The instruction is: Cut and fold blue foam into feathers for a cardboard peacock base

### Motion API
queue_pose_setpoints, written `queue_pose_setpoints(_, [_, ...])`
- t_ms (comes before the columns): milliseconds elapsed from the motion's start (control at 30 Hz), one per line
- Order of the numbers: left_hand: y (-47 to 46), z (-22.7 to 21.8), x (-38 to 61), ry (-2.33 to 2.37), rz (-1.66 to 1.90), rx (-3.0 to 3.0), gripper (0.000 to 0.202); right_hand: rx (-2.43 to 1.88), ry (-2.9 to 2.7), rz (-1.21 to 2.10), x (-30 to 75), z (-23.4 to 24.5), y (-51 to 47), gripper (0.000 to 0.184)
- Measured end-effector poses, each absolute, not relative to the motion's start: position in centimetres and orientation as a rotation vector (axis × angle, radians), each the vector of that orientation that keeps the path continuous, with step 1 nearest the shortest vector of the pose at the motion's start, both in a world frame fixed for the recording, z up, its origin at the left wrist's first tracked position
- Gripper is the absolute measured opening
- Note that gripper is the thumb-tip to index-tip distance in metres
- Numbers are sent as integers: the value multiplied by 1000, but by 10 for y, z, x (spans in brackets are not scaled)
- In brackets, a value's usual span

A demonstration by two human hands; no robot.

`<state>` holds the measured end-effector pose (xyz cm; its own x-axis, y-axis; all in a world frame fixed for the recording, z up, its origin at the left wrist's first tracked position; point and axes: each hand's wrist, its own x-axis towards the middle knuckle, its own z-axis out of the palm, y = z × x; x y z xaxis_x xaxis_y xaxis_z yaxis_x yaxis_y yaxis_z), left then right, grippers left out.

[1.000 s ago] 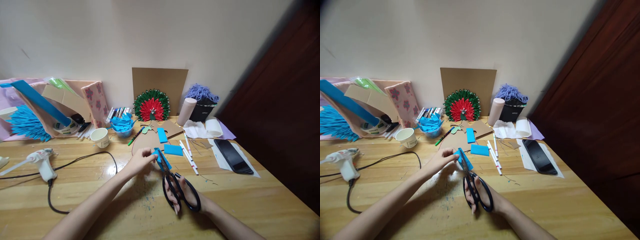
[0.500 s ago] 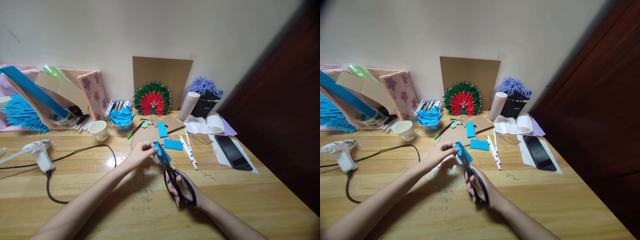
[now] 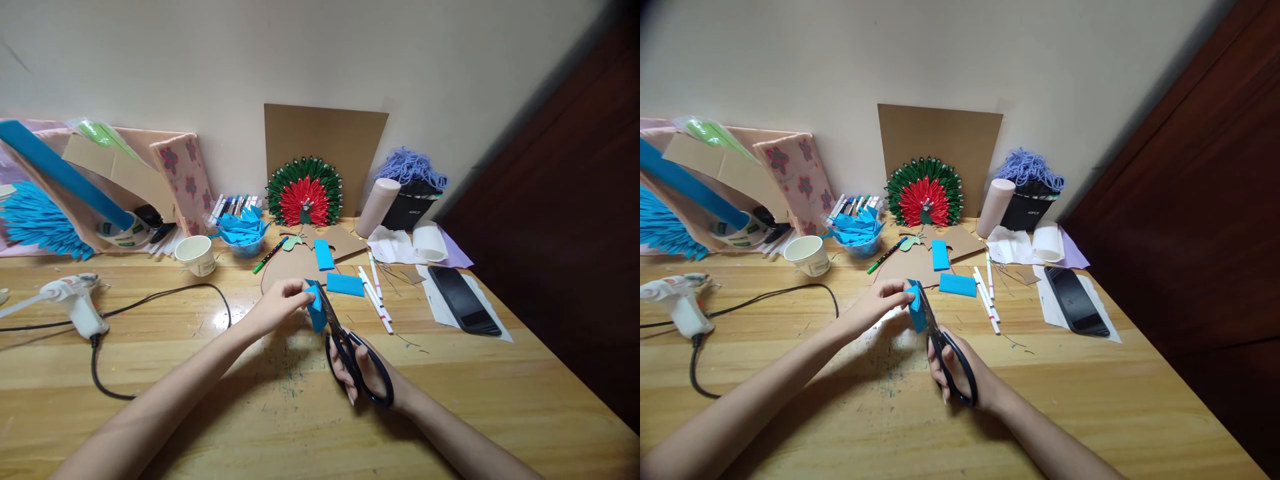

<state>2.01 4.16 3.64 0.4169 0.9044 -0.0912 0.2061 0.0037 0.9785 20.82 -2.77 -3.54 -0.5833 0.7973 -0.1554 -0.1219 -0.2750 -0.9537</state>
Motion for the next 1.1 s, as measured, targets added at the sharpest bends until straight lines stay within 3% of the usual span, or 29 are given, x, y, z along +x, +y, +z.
queue_pose_setpoints(500, [50, 35, 11, 1137, 751, 1560, 28, -948, -1344, 1852, 207, -31, -25, 68])
queue_pose_setpoints(800, [78, 42, -41, 1197, 437, 1681, 24, -701, -1049, 2040, 215, -47, -7, 70])
queue_pose_setpoints(1100, [75, 36, -54, 2033, 280, 2124, 13, -698, -1048, 2046, 220, -48, 1, 70])
